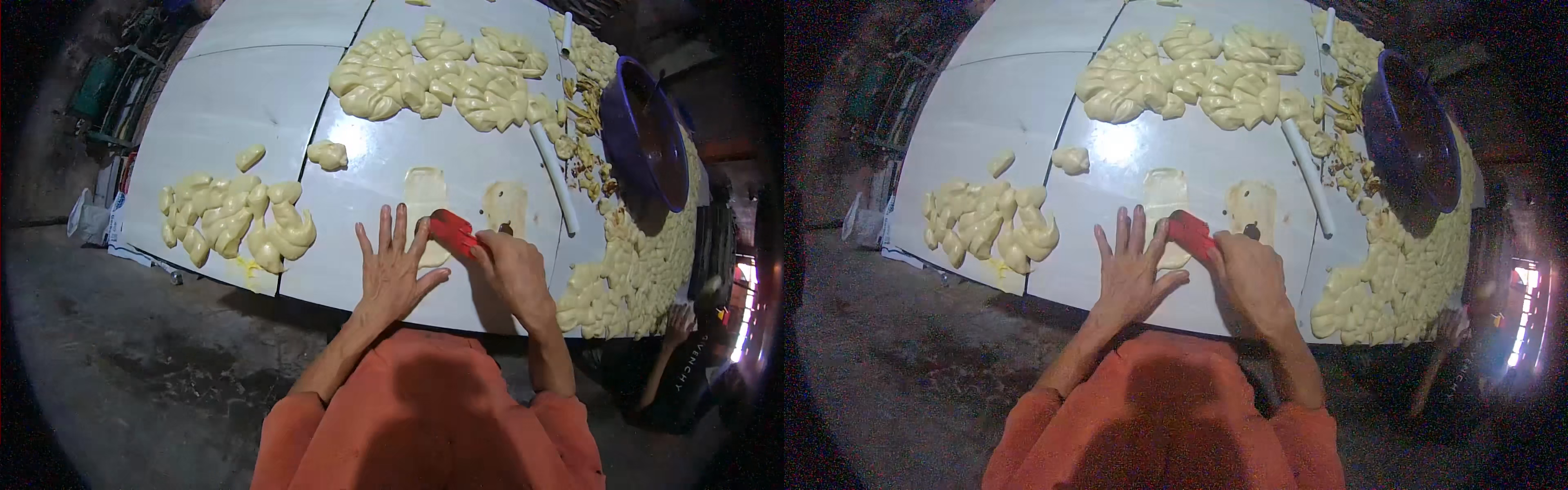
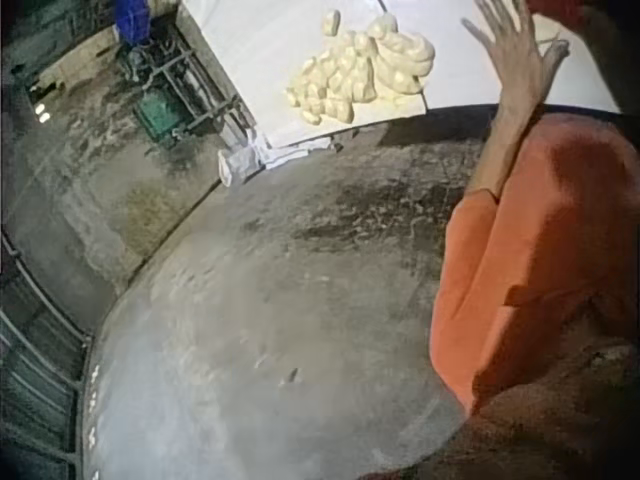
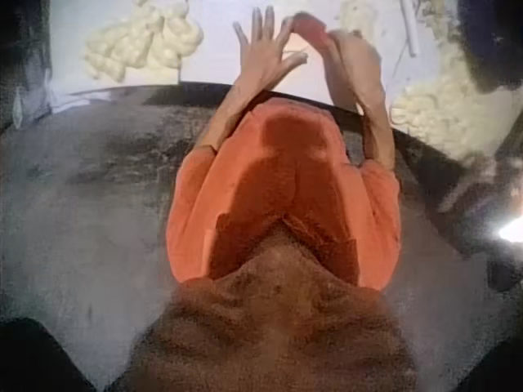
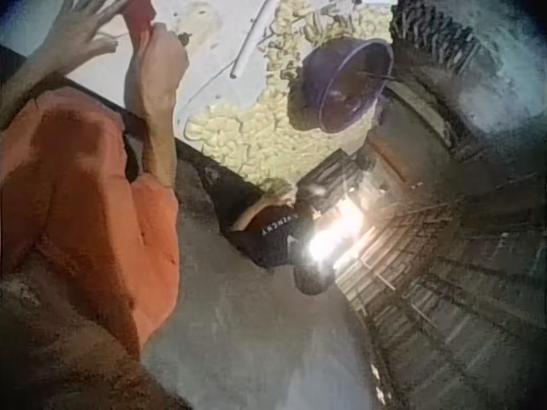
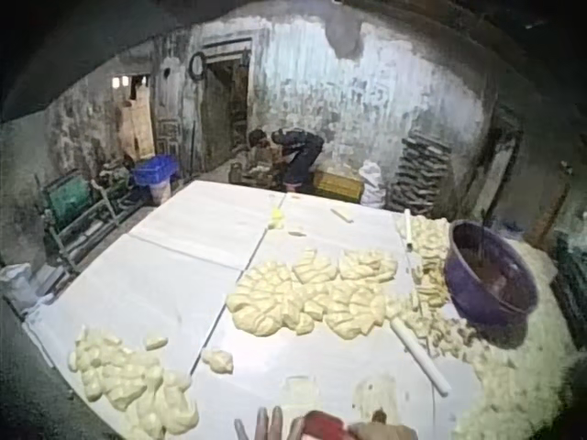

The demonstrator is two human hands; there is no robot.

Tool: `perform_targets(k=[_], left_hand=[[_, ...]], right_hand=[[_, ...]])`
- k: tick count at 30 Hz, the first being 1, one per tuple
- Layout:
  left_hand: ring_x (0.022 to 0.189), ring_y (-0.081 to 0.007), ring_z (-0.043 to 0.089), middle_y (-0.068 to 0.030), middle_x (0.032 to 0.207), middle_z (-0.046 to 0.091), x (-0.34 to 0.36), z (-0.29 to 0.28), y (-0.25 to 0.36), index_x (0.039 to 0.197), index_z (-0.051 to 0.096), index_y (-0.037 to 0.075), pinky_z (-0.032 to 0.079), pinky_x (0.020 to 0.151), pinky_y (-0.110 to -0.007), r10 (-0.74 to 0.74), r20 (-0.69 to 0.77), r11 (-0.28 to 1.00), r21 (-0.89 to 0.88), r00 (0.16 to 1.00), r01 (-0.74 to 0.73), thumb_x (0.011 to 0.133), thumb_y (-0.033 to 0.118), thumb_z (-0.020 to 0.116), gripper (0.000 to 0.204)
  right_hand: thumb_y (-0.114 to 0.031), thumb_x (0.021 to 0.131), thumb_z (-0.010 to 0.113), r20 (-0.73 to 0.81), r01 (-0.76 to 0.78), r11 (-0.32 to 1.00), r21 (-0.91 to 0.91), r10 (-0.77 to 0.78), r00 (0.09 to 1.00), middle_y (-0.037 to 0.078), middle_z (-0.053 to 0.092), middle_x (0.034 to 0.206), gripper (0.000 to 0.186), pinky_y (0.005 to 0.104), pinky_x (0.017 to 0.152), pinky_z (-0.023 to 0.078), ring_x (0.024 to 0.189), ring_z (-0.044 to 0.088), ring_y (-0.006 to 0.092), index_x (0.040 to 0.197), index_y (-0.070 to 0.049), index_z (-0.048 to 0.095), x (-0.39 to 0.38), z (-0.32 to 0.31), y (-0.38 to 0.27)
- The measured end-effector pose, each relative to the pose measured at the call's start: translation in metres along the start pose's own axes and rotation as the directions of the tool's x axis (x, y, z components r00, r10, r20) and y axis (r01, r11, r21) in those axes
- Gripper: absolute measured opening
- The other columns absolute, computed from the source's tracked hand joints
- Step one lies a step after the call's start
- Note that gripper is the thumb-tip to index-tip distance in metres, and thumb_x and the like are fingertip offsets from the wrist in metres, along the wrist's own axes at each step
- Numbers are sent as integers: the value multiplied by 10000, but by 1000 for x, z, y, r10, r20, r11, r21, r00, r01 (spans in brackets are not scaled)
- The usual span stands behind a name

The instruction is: The person uses a roller to flatten pieces of dough and then fills them with chocolate using a red scraper. The person rolls the filled dough by hand and places the finished rolls onto a metal tray.

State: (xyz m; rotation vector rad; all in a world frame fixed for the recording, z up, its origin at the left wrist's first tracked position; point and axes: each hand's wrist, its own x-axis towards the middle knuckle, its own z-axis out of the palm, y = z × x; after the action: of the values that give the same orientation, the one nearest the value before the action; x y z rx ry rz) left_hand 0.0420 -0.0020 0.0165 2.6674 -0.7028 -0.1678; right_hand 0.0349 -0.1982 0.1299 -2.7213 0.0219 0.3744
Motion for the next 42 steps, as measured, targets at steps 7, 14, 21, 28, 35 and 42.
perform_targets(k=[7, 14, 21, 28, 35, 42], left_hand=[[1530, -520, 125, -292, 1651, 196, -25, 3, -7, 1611, 331, 266, 44, 1103, -824, 84, 33, 996, -18, 996, -84, 894, 737, 538, 882], [1561, -463, 60, -257, 1671, 182, -32, -5, -16, 1616, 328, 232, 57, 1116, -805, -28, 62, 1000, -10, 998, 29, 939, 641, 565, 826], [1506, -497, 238, -268, 1623, 300, -41, -1, -22, 1509, 504, 237, 106, 1131, -790, 107, 29, 994, -6, 994, -106, 908, 597, 645, 715], [1437, -475, 387, -226, 1543, 455, -45, -6, -22, 1404, 606, 226, 214, 1131, -743, 101, -66, 993, -47, 993, -104, 885, 456, 755, 587], [1443, -497, 358, -251, 1501, 485, -45, 3, -10, 1303, 680, 137, 164, 1184, -716, 81, -118, 991, -98, 990, -93, 868, 324, 770, 482], [1433, -478, 382, -226, 1487, 508, -45, 4, -13, 1348, 658, 192, 197, 1169, -711, 77, -87, 997, -18, 993, -78, 923, 403, 713, 478]], right_hand=[[-227, 999, 598, -69, -129, 991, 37, 131, 989, 197, 700, 935, 218, 507, 779, 519, 892, 687, 412, 1118, -75, 698, -14, 3, 6], [-241, 936, 721, -235, -36, 995, 98, 58, 970, 151, 736, 929, 235, 405, 698, 555, 801, 718, 346, 1090, -65, 741, -4, 22, 16], [-228, 969, 709, -100, -107, 876, 470, 173, 980, 97, 718, 821, 246, 324, 624, 528, 667, 673, 211, 1098, -20, 731, -2, 36, 51], [-198, 1006, 675, 76, -158, 223, 962, 341, 937, 30, 661, 815, 209, 187, 457, 434, 547, 563, 44, 1104, -14, 657, 3, -29, 127], [-221, 992, 653, -459, -172, 512, 842, 846, 271, 55, 692, 828, 225, 285, 488, 481, 604, 623, 133, 1159, -72, 642, -26, -139, 318], [-399, 939, 649, -777, -697, 624, 353, 611, 152, 296, 714, 1011, 370, 569, 849, 510, 991, 671, 512, 1077, -58, 689, 25, -135, 359]])
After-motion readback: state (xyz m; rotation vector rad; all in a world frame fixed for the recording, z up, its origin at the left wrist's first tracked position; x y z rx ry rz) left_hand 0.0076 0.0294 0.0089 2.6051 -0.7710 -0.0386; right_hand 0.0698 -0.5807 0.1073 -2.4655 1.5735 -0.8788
